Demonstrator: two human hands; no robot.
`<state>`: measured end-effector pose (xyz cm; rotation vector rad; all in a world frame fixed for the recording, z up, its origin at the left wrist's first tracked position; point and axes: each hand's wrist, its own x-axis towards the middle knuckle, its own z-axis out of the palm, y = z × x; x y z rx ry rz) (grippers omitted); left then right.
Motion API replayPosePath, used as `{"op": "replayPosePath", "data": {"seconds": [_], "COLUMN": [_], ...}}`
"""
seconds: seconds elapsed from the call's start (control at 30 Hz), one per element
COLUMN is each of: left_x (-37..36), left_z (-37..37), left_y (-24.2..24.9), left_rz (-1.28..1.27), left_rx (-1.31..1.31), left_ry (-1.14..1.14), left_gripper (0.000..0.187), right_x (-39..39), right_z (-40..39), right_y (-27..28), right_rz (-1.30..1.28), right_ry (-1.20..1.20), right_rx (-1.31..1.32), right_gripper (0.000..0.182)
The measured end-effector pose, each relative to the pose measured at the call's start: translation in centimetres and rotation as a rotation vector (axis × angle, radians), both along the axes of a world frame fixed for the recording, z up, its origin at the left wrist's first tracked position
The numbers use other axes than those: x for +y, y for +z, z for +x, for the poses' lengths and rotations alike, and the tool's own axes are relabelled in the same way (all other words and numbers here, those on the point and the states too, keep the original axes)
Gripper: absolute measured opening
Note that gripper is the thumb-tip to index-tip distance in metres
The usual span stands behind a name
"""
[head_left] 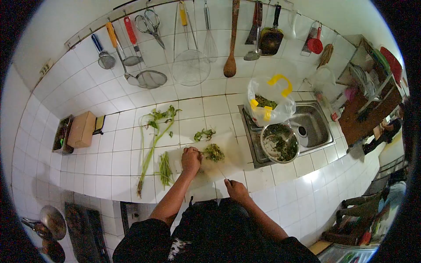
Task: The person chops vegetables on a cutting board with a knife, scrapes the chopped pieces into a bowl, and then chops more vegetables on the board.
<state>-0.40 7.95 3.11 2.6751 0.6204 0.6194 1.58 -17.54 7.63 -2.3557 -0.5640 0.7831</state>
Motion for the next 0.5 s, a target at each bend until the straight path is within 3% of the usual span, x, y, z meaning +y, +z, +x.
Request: {"op": "replayPosePath", "data": {"seconds": [0.2, 0.4, 0.5], "left_x": [0.2, 0.0, 0.1], "left_z": [-0.3, -0.8, -1.0], "left_y": [-1.1, -0.9, -0.9], "left_rz": [-0.067, -0.258, -0.199], "left_rx": [-0.031, 0.049, 0.04], "left_ry": [-0.057, 0.05, 0.065], "left_gripper": [0.012, 0.015, 0.015], "right_x": [0.6, 0.9, 1.2], "right_z": [0.2, -0.1, 0.0], "right_y": [0.5, 0.0, 0.1], "right_rz": [-0.044, -0.035, -0.076], "right_ry": [0.074, 0.088, 0.104], "right_rx": [0.049, 0.011, -0.015], "right_gripper": [0.063, 0.064, 0.065]}}
